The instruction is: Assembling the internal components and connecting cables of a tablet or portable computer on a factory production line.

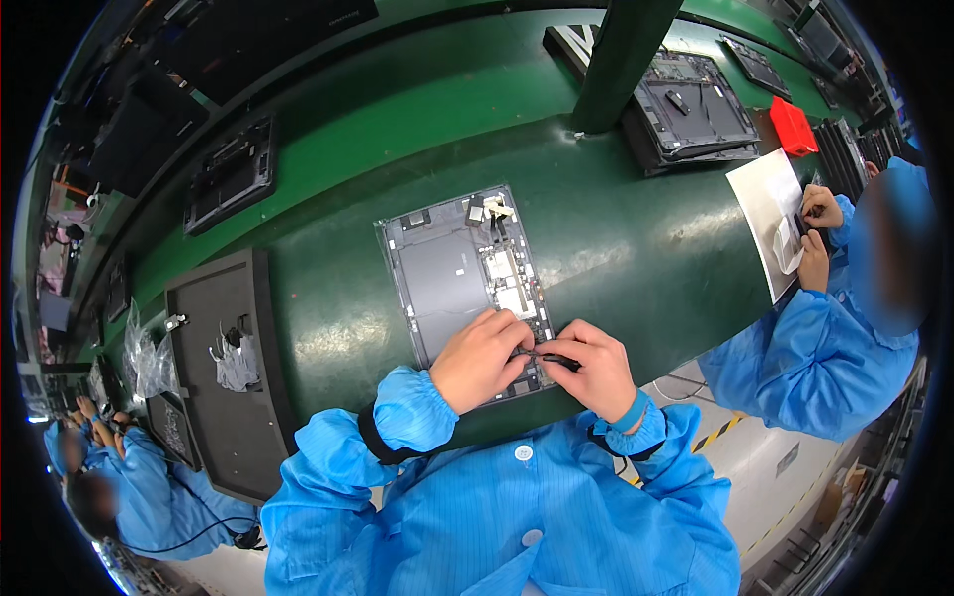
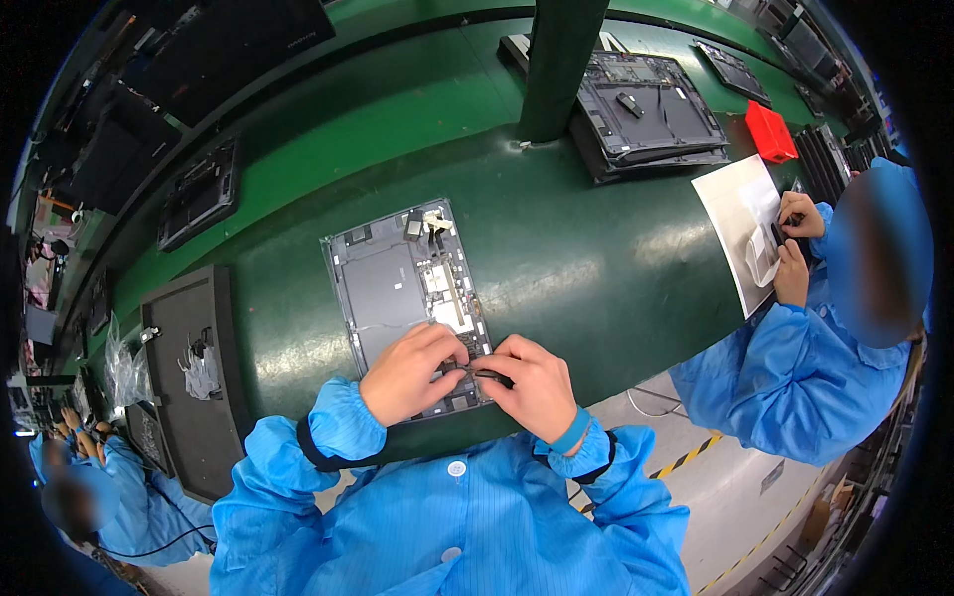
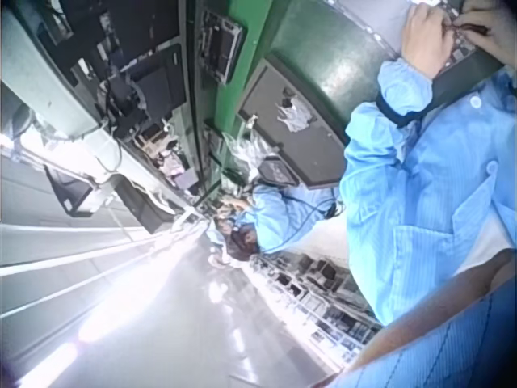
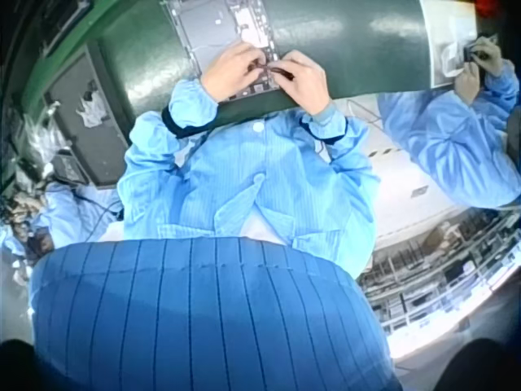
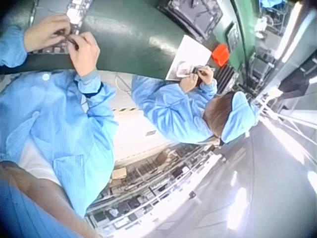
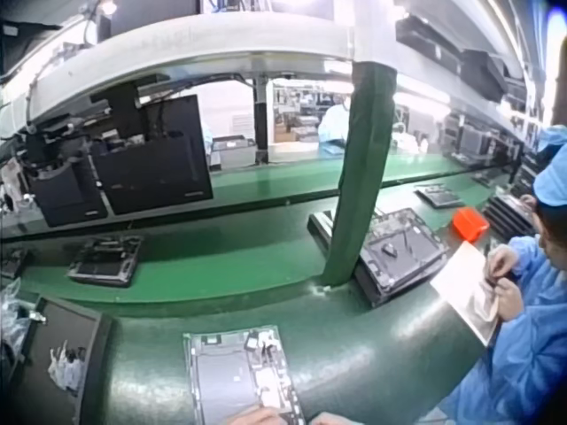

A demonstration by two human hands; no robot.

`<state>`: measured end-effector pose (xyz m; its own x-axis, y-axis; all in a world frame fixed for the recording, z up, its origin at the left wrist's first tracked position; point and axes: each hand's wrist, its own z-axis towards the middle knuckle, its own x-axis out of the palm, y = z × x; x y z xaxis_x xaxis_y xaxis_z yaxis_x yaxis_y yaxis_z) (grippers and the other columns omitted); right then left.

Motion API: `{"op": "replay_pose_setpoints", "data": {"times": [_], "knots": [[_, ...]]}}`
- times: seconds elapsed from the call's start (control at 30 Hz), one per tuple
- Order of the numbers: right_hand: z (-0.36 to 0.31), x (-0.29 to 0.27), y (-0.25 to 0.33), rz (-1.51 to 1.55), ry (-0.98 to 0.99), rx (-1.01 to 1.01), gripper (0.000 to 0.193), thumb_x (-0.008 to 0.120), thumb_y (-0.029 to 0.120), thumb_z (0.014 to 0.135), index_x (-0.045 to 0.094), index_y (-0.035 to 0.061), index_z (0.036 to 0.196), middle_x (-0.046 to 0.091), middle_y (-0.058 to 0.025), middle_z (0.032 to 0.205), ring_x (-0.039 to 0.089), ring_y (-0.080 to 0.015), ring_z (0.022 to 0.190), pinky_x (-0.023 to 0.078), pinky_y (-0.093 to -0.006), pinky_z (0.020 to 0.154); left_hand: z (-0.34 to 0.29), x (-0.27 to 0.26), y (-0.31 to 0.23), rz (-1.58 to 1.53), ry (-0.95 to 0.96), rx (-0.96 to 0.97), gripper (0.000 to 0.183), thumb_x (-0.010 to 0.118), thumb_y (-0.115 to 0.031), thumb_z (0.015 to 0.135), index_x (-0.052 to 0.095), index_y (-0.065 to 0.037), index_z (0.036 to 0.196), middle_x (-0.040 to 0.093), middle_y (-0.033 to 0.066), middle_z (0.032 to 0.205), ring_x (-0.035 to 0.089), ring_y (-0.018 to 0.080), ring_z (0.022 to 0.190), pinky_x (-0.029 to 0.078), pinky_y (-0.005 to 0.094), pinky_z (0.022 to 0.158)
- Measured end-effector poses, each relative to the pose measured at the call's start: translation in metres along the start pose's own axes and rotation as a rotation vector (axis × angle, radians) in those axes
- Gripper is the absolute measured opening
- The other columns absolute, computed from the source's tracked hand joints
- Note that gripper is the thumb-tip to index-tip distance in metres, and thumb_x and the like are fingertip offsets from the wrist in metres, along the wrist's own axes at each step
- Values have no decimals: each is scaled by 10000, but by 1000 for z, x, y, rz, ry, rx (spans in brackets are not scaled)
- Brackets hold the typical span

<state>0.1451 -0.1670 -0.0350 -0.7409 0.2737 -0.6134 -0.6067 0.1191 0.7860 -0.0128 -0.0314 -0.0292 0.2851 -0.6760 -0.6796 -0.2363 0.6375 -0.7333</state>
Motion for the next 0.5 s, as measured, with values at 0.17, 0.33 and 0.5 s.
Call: {"op": "replay_pose_setpoints", "data": {"times": [0.17, 0.33, 0.5], "knots": [[4, 4, 2, -15, -2, -39, 204, 758, 76, 709, 745, 101, 911, 619, -34, 821, 637, -223, 724, 522, -339, 625, -1, 4, 3, -5, 3, -15, 158, 677, -71, 797, 616, -69, 943, 572, 70, 939, 565, 292, 933, 504, 404, 815], [3, 5, 0, -12, 6, -30, 199, 754, 68, 705, 746, 94, 902, 618, -35, 821, 638, -223, 726, 522, -340, 625, -3, 4, 2, -34, -74, 40, 155, 708, -54, 779, 655, -44, 925, 569, 91, 909, 579, 309, 892, 500, 405, 781], [2, 6, 1, 5, -8, -33, 206, 757, 55, 696, 750, 94, 898, 616, -33, 819, 637, -218, 722, 522, -334, 624, -8, 1, -2, -37, -79, 10, 138, 712, -42, 771, 650, -43, 895, 568, 90, 908, 579, 308, 886, 501, 403, 775]]}}
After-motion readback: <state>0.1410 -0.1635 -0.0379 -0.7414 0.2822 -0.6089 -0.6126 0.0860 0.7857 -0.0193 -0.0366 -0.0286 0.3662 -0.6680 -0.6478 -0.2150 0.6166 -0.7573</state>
